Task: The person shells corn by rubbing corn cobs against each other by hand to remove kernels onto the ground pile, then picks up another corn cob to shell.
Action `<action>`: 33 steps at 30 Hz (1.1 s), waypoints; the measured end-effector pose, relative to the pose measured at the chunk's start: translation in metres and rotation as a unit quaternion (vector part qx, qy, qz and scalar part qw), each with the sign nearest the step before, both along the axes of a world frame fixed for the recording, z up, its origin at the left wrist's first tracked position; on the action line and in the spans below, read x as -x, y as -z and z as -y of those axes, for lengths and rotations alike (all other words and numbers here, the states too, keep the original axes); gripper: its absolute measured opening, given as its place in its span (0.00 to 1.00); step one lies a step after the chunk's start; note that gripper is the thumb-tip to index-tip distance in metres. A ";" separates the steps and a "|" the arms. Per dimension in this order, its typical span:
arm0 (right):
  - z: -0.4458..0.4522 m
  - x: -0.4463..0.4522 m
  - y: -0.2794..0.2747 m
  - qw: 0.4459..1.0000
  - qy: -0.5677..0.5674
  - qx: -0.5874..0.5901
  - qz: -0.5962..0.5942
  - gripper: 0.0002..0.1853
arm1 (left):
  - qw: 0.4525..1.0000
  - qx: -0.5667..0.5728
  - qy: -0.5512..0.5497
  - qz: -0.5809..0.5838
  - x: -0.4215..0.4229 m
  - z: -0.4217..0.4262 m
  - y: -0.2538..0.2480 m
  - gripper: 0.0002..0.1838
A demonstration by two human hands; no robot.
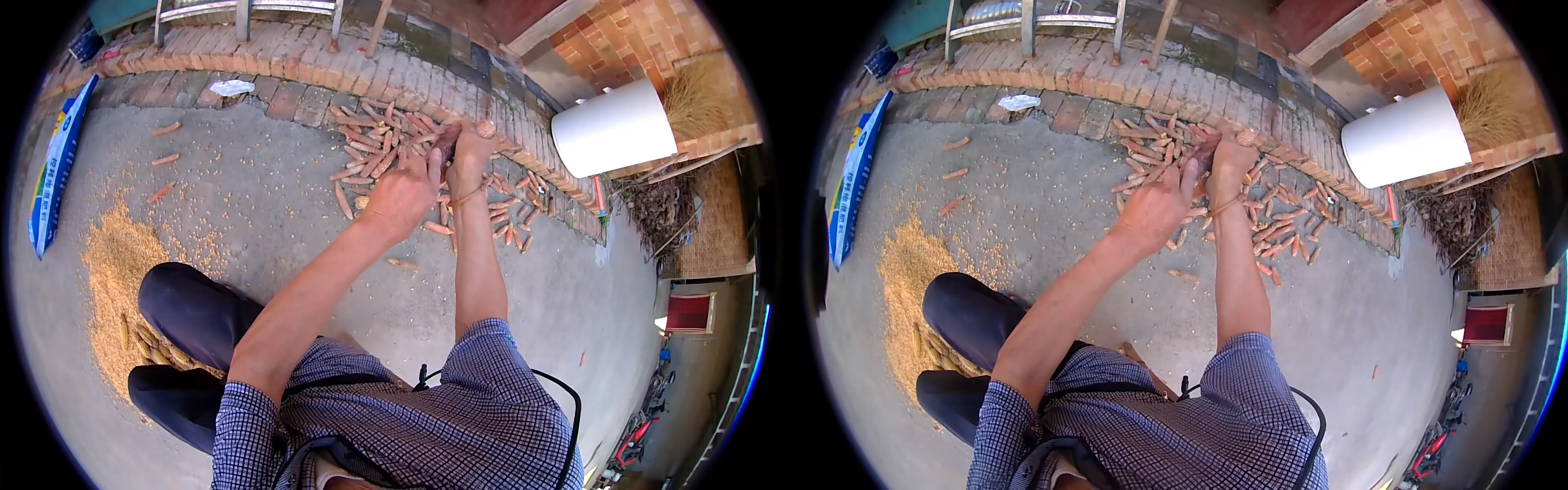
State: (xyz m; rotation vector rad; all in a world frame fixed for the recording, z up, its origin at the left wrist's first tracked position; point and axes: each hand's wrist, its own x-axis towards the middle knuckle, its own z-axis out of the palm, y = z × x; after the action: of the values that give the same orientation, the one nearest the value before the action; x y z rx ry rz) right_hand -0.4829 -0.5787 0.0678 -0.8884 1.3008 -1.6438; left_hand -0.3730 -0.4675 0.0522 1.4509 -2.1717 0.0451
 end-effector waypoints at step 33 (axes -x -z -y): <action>-0.019 0.003 0.020 0.993 -0.041 -0.007 -0.111 0.15 | 0.949 -0.125 -0.039 -0.285 -0.001 0.015 0.016 0.31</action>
State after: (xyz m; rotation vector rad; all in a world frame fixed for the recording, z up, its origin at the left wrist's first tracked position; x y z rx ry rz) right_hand -0.4864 -0.5601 0.0477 -1.1277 1.4031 -1.5027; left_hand -0.3716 -0.4821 0.0359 1.4546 -1.6828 -0.5718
